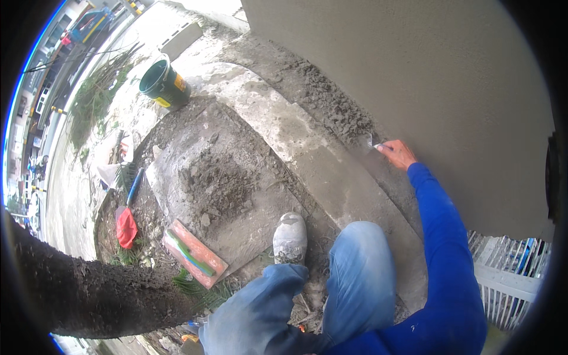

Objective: The person scoops wet cement from a bucket using a trowel and applies it to a concrete wall, smoothing the surface. The person repeatedly scoops and spreads the cement along the wall's edge and lower sections.

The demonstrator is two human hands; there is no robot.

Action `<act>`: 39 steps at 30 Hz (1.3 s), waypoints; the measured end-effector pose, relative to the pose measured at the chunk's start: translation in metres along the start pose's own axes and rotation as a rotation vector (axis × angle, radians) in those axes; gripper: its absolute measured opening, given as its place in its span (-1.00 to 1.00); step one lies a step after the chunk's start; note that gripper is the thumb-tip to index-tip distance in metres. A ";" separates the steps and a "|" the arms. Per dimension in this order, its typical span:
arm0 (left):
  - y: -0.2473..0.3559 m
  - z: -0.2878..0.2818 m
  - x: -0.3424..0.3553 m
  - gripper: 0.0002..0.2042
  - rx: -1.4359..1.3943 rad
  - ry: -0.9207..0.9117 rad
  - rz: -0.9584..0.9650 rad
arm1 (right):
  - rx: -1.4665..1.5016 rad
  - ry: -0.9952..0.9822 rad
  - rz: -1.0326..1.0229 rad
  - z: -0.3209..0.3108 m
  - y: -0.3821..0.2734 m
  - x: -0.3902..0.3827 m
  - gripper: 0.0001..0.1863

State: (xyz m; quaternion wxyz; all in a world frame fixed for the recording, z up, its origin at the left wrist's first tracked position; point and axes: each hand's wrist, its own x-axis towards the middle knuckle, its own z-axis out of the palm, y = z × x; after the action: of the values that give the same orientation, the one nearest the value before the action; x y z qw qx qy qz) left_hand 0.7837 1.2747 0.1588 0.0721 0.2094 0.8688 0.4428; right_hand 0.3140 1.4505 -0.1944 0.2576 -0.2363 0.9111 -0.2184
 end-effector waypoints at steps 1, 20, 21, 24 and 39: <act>0.002 0.002 -0.003 -0.59 0.001 0.019 0.002 | -0.021 0.017 -0.036 -0.002 -0.006 0.000 -0.49; 0.035 0.042 -0.009 -0.58 0.214 0.243 -0.054 | -0.415 0.215 -0.554 0.138 -0.266 -0.041 -0.68; 0.039 0.036 -0.018 -0.56 0.219 0.271 -0.061 | -0.380 0.243 -0.516 0.131 -0.252 -0.046 -0.67; 0.038 0.012 -0.054 -0.70 0.174 0.541 -0.065 | -0.305 0.224 -0.375 0.076 -0.180 -0.060 -0.67; -0.397 0.148 -0.330 -0.33 0.098 1.115 -1.815 | -0.588 0.085 -0.217 -0.012 -0.090 -0.136 -0.79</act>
State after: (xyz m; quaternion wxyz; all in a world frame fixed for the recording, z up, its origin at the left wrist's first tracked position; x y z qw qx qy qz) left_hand 1.0081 1.0364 -0.2672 -0.0414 -0.7459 0.6268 0.2214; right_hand 0.4386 1.4566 -0.0882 0.1154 -0.3870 0.9146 0.0184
